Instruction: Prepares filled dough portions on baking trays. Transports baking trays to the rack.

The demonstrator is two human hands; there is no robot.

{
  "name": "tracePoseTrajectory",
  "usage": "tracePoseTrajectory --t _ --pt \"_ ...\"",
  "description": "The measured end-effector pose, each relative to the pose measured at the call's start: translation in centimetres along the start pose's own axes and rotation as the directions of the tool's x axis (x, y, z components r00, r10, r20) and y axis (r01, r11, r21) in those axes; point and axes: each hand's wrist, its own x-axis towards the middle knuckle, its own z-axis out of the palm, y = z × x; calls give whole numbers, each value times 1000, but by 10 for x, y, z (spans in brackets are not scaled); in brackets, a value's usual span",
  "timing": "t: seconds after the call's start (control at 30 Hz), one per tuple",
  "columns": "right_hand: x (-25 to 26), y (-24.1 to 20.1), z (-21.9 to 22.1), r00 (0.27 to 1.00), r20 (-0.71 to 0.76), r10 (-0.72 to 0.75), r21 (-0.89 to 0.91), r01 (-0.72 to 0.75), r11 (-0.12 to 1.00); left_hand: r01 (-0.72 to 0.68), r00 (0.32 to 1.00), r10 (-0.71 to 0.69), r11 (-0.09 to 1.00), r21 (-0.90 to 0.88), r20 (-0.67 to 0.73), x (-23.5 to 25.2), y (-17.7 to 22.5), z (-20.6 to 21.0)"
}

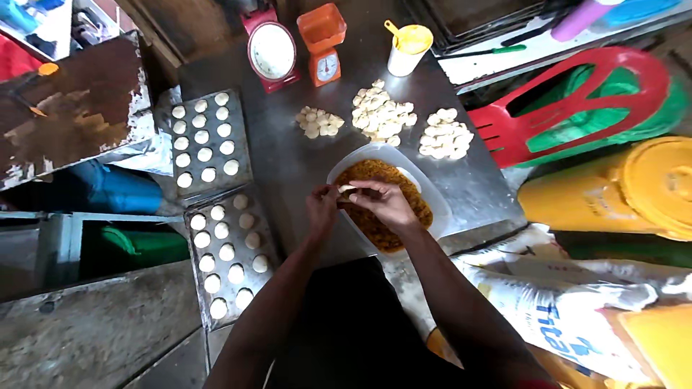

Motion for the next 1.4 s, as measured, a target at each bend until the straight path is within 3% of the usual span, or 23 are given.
tracePoseTrajectory --t 0.17,0.27,0.37,0.53,0.7,0.8,0.93,1.17,1.4 --pt "6 23 18 958 -192 -214 -204 174 963 -38 993 10 972 233 121 -16 12 -7" --pt "2 18 22 988 -91 -122 -193 103 976 -116 989 78 935 334 124 -18 1 -15" --pt "-10 4 23 997 70 -43 -161 54 985 -75 997 68 956 285 36 -21 -3 -26" --pt "-10 21 49 993 -77 -93 -225 73 972 -37 999 26 949 313 42 -28 -10 -37" --pt "-12 16 54 973 215 82 -200 -38 979 -63 998 52 955 290 45 -44 -21 -71" --pt "-18 11 57 952 286 109 -190 -56 980 -40 998 26 972 231 61 -47 -19 -87" --pt "-21 -6 59 955 269 128 -123 -98 988 -49 996 36 986 159 87 -53 -9 -93" --pt "-25 -35 46 982 186 -15 148 -13 989 -167 974 149 981 99 170 -65 26 -85" --pt "-41 -64 23 997 59 -49 225 34 974 -286 914 262 957 36 309 -72 54 -64"
